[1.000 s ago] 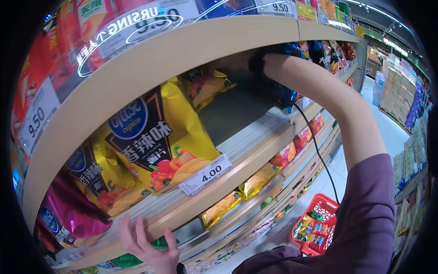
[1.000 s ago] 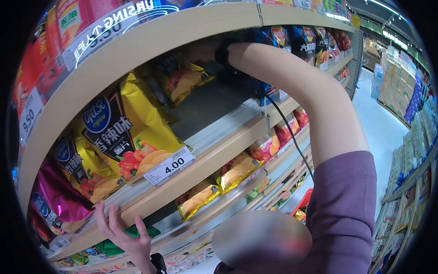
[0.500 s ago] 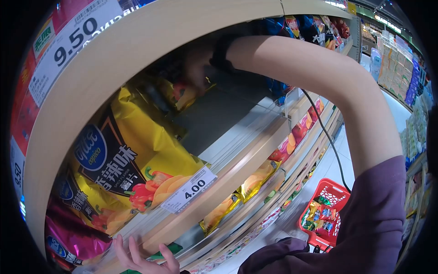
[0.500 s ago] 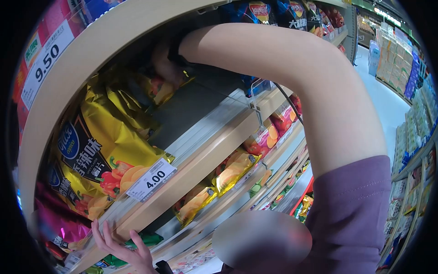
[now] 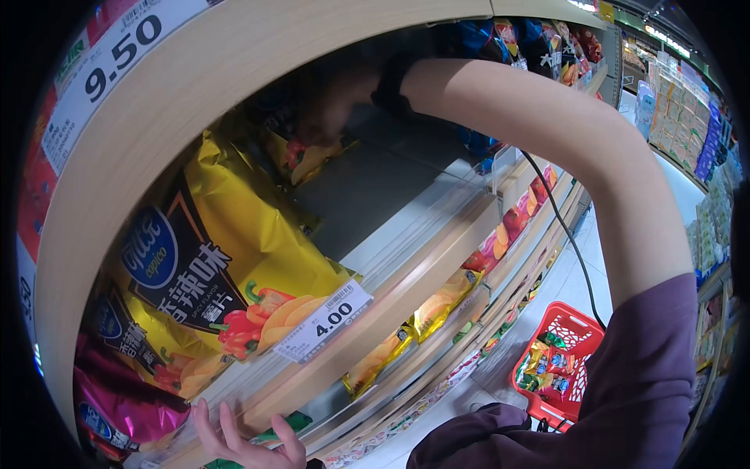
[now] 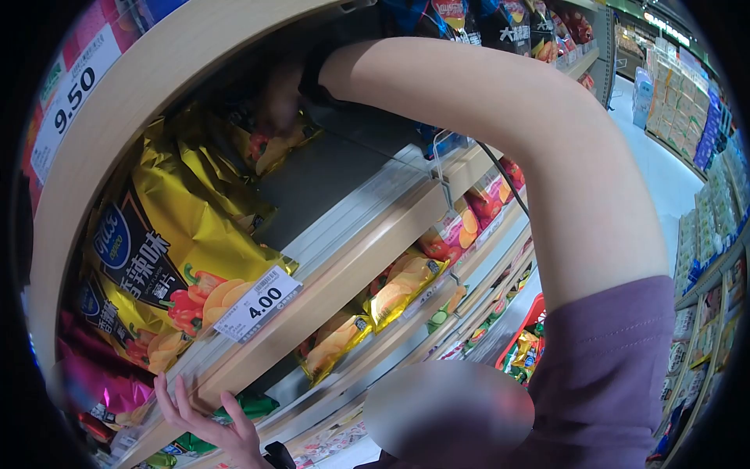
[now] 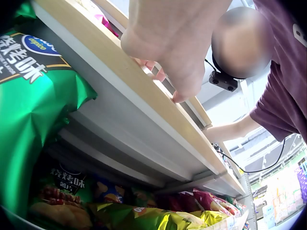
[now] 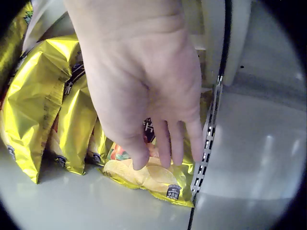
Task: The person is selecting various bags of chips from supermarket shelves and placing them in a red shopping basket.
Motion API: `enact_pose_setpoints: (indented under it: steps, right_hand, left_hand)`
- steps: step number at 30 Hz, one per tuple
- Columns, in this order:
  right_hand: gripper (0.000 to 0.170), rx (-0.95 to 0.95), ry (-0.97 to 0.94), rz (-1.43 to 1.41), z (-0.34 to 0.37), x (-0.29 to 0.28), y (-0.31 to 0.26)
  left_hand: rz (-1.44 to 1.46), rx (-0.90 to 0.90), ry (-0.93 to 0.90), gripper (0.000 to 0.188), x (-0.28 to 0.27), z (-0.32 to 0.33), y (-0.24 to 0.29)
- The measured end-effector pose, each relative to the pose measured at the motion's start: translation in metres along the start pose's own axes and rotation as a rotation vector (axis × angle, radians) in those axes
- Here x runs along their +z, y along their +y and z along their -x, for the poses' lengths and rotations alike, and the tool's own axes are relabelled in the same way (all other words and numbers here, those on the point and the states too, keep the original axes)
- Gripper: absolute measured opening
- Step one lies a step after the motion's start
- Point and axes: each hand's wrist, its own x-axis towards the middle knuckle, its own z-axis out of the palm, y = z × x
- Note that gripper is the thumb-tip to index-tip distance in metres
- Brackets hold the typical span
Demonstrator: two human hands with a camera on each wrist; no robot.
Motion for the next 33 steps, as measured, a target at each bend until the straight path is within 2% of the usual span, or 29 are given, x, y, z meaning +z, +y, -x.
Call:
enact_pose_setpoints:
  steps: [13,17,22,24,26,28,30,31,33]
  right_hand:
    - [0.036,0.013,0.21,0.142,0.007,0.007,-0.01]
    - [0.036,0.012,0.299,0.193,0.048,-0.003,-0.031]
    - [0.035,0.023,0.44,0.243,0.138,-0.004,-0.081]
    - [0.035,0.035,0.455,0.18,0.173,-0.007,-0.108]
    - [0.038,0.17,0.293,-0.063,0.209,-0.024,-0.152]
    - [0.031,0.172,0.464,-0.09,0.223,0.007,-0.166]
    - [0.023,-0.005,0.819,-0.032,0.237,0.062,-0.17]
    - [0.022,-0.106,0.873,-0.083,0.245,0.078,-0.179]
    - [0.02,-0.229,0.696,-0.338,0.25,0.098,-0.202]
  left_hand:
    - [-0.001,-0.036,-0.035,0.056,-0.01,-0.002,0.012]
    - [0.028,-0.027,-0.043,0.058,-0.012,-0.001,0.007]
    - [0.066,-0.055,-0.029,0.058,-0.01,-0.003,0.013]
    - [0.06,-0.055,-0.025,0.057,-0.01,-0.002,0.012]
    - [0.076,-0.043,0.01,0.056,-0.007,-0.002,0.015]
    - [0.057,-0.056,0.075,0.05,-0.004,0.007,0.022]
    - [0.107,0.078,0.101,0.047,0.001,0.049,0.015]
    - [0.131,0.147,0.115,0.045,0.005,0.068,0.012]
    - [0.49,0.055,-0.14,0.041,0.015,0.076,0.028]
